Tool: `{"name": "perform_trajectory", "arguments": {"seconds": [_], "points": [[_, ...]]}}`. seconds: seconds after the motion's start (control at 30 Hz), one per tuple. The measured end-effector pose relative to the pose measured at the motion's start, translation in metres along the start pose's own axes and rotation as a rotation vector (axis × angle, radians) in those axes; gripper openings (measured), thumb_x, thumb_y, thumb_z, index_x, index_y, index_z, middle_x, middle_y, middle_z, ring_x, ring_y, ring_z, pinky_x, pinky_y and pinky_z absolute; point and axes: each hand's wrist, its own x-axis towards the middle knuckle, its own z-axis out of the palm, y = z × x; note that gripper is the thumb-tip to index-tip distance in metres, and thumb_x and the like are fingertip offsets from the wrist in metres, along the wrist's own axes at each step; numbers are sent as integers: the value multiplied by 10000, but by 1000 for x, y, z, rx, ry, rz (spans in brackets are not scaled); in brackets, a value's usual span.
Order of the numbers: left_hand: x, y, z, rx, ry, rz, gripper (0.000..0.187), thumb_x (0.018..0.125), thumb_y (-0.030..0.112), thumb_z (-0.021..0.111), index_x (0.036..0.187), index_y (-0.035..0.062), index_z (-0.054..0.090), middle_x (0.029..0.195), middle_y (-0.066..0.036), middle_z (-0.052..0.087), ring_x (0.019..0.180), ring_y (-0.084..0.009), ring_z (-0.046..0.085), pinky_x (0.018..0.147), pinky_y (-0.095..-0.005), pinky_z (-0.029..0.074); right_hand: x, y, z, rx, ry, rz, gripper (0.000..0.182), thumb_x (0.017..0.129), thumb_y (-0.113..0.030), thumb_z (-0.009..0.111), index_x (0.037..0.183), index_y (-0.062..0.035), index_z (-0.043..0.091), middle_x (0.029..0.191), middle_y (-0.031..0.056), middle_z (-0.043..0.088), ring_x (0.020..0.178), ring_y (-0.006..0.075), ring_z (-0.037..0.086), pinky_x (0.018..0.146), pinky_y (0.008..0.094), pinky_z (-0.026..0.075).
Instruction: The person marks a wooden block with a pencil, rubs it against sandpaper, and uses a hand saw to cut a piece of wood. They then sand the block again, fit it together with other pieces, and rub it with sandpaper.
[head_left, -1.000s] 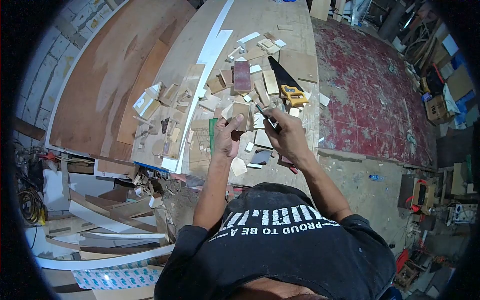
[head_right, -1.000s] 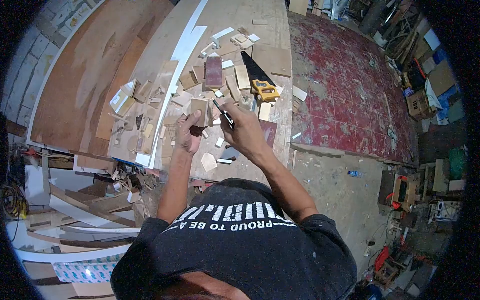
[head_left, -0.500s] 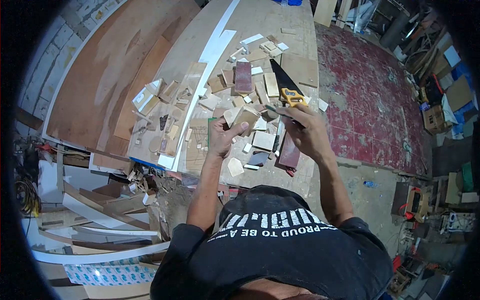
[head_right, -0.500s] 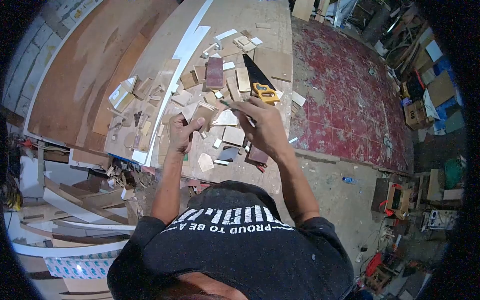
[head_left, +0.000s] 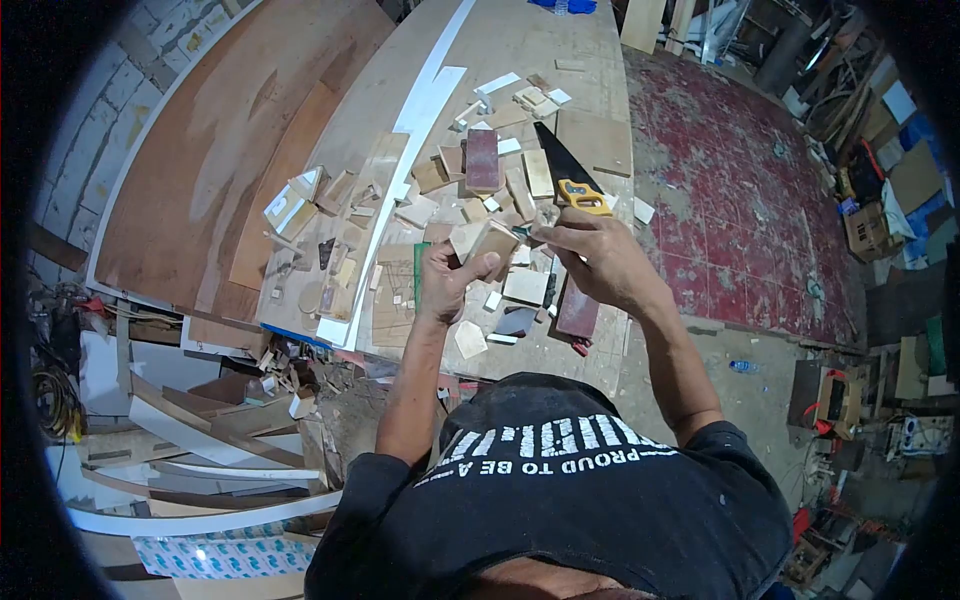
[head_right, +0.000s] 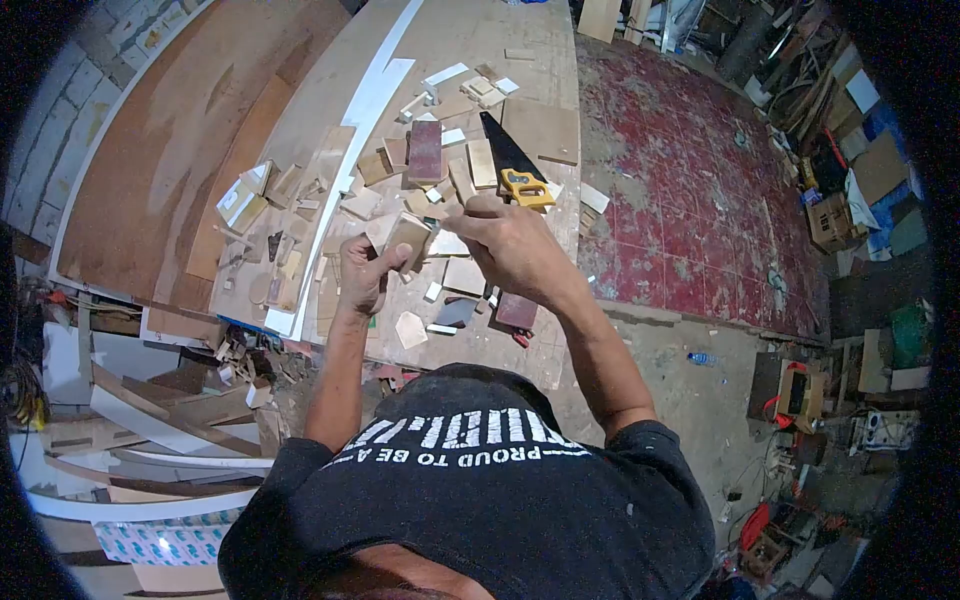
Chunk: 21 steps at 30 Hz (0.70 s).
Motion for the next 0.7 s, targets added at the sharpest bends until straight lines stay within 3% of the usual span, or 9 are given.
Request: {"name": "perform_trajectory", "arguments": {"seconds": [0.1, 0.2, 0.27, 0.43, 0.5, 0.63, 0.7], "points": [[0, 1, -2, -6, 59, 27, 252, 773, 46, 771, 1003, -30, 702, 872, -76, 711, 734, -109, 652, 673, -255, 526, -9, 3, -8, -83, -165, 86, 241, 808, -3, 651, 1037, -58, 703, 925, 112, 655, 799, 300, 653, 701, 397, 521], [1, 6, -3, 60, 16, -4, 251, 773, 44, 768, 1006, -25, 706, 870, -75, 713, 726, -109, 650, 673, -258, 525, -6, -3, -19, -113, -132, 142, 258, 807, -19, 659, 1056, -76, 703, 954, 97, 664, 824, 296, 659, 713, 395, 526], [1, 6, -2, 82, 4, -4, 251, 771, 45, 769, 1004, -26, 706, 867, -74, 713, 720, -109, 649, 671, -257, 525, 0, -11, -19, -57, 13, 56, 264, 798, -28, 631, 1056, -61, 682, 912, 90, 647, 818, 274, 656, 671, 401, 520], [1, 2, -1, 92, 4, 25, 239, 769, 48, 775, 987, -26, 709, 860, -71, 713, 712, -108, 650, 667, -253, 529, 3, -6, -6, -41, 3, -26, 272, 800, -39, 642, 1066, -73, 687, 934, 96, 652, 832, 277, 656, 663, 402, 521], [-2, 0, -5, 108, 32, 14, 233, 773, 52, 775, 981, -30, 710, 859, -74, 711, 713, -107, 653, 654, -248, 530, -1, -4, -17, -175, -219, 60, 262, 815, -48, 662, 1066, -111, 702, 896, 81, 642, 806, 289, 649, 687, 402, 515], [-8, 3, -8, 40, 93, -15, 220, 774, 54, 776, 965, -33, 713, 847, -75, 710, 709, -106, 654, 644, -247, 532, -3, -4, -15, -163, -262, 109, 248, 816, -39, 659, 1052, -106, 699, 870, 95, 631, 797, 291, 647, 682, 401, 512], [-8, 0, -12, 129, 39, -22, 217, 774, 64, 781, 956, -34, 717, 834, -73, 709, 705, -104, 651, 637, -242, 529, 5, -9, -5, -21, -68, 111, 240, 814, -36, 656, 1041, -101, 698, 872, 98, 635, 797, 296, 647, 680, 403, 509]]}}
